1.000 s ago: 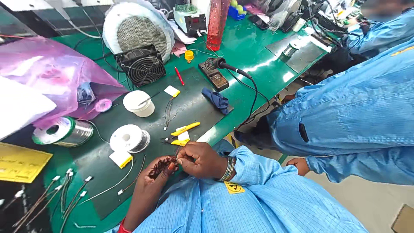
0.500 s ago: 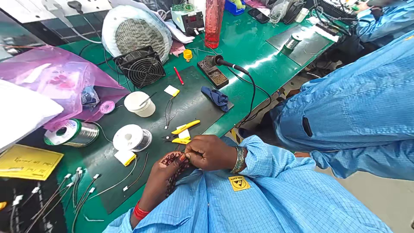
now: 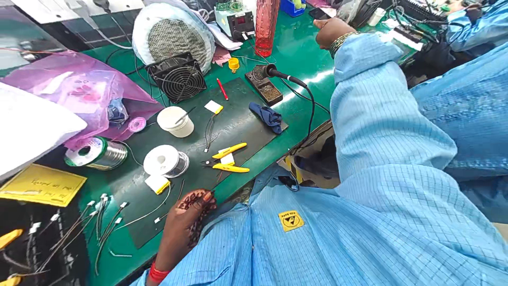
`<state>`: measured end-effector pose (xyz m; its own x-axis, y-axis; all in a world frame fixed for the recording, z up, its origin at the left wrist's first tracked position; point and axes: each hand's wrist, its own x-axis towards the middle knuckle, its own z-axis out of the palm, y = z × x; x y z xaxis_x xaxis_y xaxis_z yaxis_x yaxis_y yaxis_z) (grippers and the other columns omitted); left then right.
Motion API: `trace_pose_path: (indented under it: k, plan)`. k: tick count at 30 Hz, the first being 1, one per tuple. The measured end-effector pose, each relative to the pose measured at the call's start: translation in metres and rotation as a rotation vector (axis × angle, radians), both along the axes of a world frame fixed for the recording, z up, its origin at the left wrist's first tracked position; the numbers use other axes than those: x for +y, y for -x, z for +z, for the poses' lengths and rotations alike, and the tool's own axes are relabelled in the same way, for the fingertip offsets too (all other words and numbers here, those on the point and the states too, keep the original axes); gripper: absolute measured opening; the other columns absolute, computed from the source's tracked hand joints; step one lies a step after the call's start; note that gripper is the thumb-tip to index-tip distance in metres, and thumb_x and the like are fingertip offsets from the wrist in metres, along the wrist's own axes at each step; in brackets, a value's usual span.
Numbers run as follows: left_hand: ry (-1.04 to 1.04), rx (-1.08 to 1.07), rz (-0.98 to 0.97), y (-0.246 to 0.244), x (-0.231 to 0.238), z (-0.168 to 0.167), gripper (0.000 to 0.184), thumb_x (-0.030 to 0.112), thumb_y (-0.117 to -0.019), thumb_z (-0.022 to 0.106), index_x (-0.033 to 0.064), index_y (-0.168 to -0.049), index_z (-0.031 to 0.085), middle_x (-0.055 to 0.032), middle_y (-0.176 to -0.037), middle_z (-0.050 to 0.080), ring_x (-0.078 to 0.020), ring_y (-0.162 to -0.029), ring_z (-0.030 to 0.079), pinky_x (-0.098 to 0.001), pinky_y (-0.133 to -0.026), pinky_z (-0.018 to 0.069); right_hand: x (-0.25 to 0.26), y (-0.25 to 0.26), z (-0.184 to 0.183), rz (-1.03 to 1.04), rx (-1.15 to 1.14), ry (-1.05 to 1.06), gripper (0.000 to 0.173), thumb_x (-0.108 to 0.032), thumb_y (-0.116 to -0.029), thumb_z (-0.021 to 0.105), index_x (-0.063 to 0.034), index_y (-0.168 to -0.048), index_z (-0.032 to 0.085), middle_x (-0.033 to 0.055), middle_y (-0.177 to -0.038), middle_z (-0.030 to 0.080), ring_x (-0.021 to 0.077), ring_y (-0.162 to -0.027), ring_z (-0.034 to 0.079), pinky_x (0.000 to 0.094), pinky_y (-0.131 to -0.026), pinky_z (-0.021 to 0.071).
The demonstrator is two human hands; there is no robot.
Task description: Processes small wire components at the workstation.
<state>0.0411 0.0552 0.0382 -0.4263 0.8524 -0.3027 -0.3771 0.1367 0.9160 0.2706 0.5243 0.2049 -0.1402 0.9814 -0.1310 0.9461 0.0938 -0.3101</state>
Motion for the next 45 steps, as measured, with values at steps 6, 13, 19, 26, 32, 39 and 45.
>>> trace_pose_path:
  k: [6,13,19,26,32,39,45]
  plan:
    - [0.008,0.028,0.044,0.001,-0.001,0.007,0.024,0.000,-0.0960,0.051,0.0122,-0.093,0.071,0.0051,-0.078,0.075,-0.0018,-0.066,0.069,-0.0172,-0.063,0.0587,-0.003,0.006,0.004,-0.049,0.160,0.005,0.068,-0.008,-0.1008,0.047,-0.0199,-0.165,0.026,0.0178,-0.125,0.062,0.0221,-0.088,0.060,0.0406,-0.079,0.0494]
    - [0.011,0.014,0.010,0.007,-0.002,0.010,0.025,-0.001,-0.0952,0.051,0.0117,-0.092,0.072,0.0052,-0.079,0.075,-0.0025,-0.068,0.070,-0.0184,-0.066,0.0596,-0.151,-0.049,0.023,0.320,0.508,-0.438,0.038,-0.024,-0.1043,0.053,-0.0057,-0.137,0.059,-0.0014,-0.093,0.066,-0.0009,-0.067,0.058,0.0206,-0.064,0.0523]
    - [-0.054,0.027,-0.078,0.009,0.010,0.023,0.021,-0.001,-0.0960,0.056,0.0142,-0.093,0.070,0.0084,-0.081,0.073,-0.0025,-0.073,0.070,-0.0203,-0.072,0.0605,-0.277,-0.034,-0.069,0.780,1.010,-0.201,0.016,-0.025,-0.1010,0.067,-0.0205,-0.115,0.073,-0.0169,-0.098,0.072,-0.0068,-0.078,0.066,0.0139,-0.069,0.0576]
    - [-0.126,0.031,-0.103,0.006,0.008,0.020,0.017,-0.003,-0.0959,0.057,0.0101,-0.095,0.068,0.0065,-0.080,0.071,-0.0030,-0.073,0.068,-0.0221,-0.071,0.0603,-0.319,0.050,-0.144,0.775,1.083,0.215,0.017,-0.007,-0.0968,0.066,0.0018,-0.110,0.073,-0.0023,-0.095,0.072,-0.0005,-0.079,0.065,0.0174,-0.072,0.0574]
    - [-0.181,0.097,-0.126,0.006,0.005,0.015,0.012,-0.003,-0.0981,0.059,0.0053,-0.099,0.067,0.0045,-0.082,0.071,-0.0032,-0.073,0.069,-0.0221,-0.071,0.0608,-0.331,0.072,-0.152,0.846,1.037,0.152,0.020,-0.007,-0.0943,0.069,0.0061,-0.108,0.073,0.0053,-0.097,0.071,0.0005,-0.082,0.065,0.0151,-0.075,0.0561]
    - [-0.188,0.054,-0.118,0.007,0.010,0.011,0.012,-0.005,-0.0969,0.060,0.0048,-0.097,0.067,0.0053,-0.081,0.071,-0.0033,-0.074,0.069,-0.0225,-0.074,0.0610,-0.331,0.076,-0.155,0.838,1.031,0.184,0.015,-0.005,-0.0954,0.067,0.0053,-0.105,0.073,0.0047,-0.096,0.071,0.0002,-0.082,0.065,0.0146,-0.075,0.0561]
    - [-0.177,0.068,-0.106,0.008,0.013,0.007,0.012,-0.006,-0.0953,0.062,0.0050,-0.097,0.068,0.0056,-0.083,0.072,-0.0032,-0.075,0.070,-0.0228,-0.073,0.0619,-0.329,0.078,-0.158,0.817,1.041,0.236,0.014,-0.003,-0.0956,0.065,0.0050,-0.104,0.072,0.0031,-0.094,0.071,-0.0003,-0.079,0.065,0.0150,-0.073,0.0567]
